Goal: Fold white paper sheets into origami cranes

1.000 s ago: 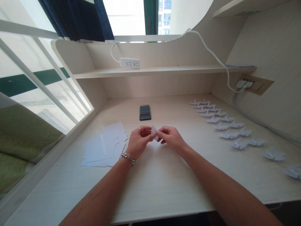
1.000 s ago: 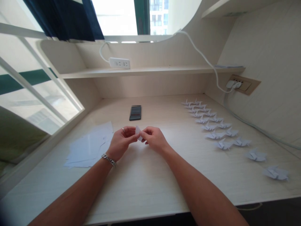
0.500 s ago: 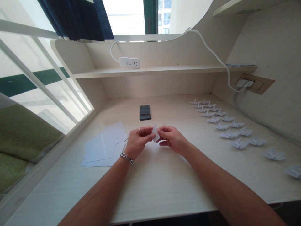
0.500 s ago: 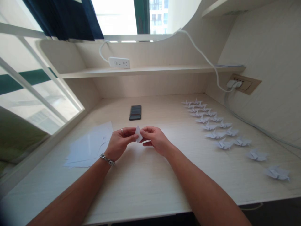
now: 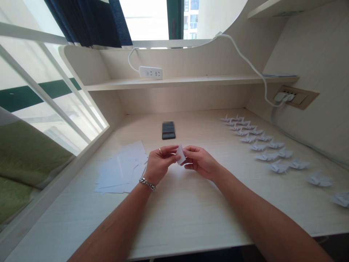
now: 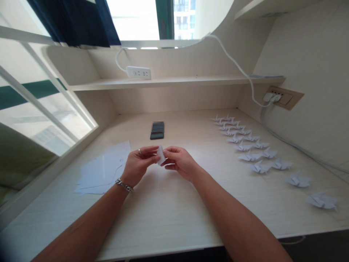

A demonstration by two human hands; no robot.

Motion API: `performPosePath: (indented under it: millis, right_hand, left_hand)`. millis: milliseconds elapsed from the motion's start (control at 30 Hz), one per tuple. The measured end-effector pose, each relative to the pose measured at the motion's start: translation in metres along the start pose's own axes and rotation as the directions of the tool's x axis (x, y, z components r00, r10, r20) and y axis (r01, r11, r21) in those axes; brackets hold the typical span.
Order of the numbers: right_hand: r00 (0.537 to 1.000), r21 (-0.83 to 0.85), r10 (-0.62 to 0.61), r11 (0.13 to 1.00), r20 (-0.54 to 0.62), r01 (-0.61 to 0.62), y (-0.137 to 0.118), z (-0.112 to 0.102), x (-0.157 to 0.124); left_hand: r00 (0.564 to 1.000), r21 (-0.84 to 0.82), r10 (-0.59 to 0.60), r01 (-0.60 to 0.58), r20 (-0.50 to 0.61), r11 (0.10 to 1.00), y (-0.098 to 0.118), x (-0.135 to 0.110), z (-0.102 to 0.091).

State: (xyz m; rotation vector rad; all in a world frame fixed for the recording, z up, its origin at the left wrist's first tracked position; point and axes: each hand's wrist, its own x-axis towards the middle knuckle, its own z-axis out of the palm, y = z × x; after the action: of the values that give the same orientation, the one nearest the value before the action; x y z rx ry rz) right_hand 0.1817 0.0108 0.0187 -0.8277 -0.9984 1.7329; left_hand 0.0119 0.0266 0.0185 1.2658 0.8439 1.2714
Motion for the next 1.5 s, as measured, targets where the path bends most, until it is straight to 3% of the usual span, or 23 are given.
performPosePath:
  millis: [600, 1000, 1200, 1367, 1500]
  right_hand:
    - [0.971, -0.191, -0.166, 0.973, -0.173, 0.132, 0.008, 0.009, 0.008]
    - [0.928, -0.227, -0.241, 0.957, -0.285, 0.18, 0.008, 0.004, 0.01]
    - [0.969, -0.215, -0.158, 0.97, -0.189, 0.116, 0.004, 0.007, 0.005]
    - [0.971, -0.23, -0.187, 0.962, -0.151, 0.15, 0.007, 0.005, 0.006]
    - [0.967, -0.255, -0.221, 0.949, -0.125, 0.184, 0.01, 0.003, 0.007]
  left_hand:
    - [0.998, 0.113, 0.013, -0.006, -0.067, 0.994, -0.006, 0.001, -0.002]
    - [0.999, 0.31, -0.001, -0.01, 0.038, 0.951, 0.0, -0.001, -0.001]
    - [1.0, 0.331, -0.013, 0.005, 0.021, 0.943, 0.004, -0.002, 0.0]
    - [0.997, 0.178, -0.079, 0.074, 0.02, 0.981, 0.005, -0.002, 0.001]
    - [0.995, 0.169, -0.095, 0.099, -0.036, 0.981, 0.001, -0.001, 0.002]
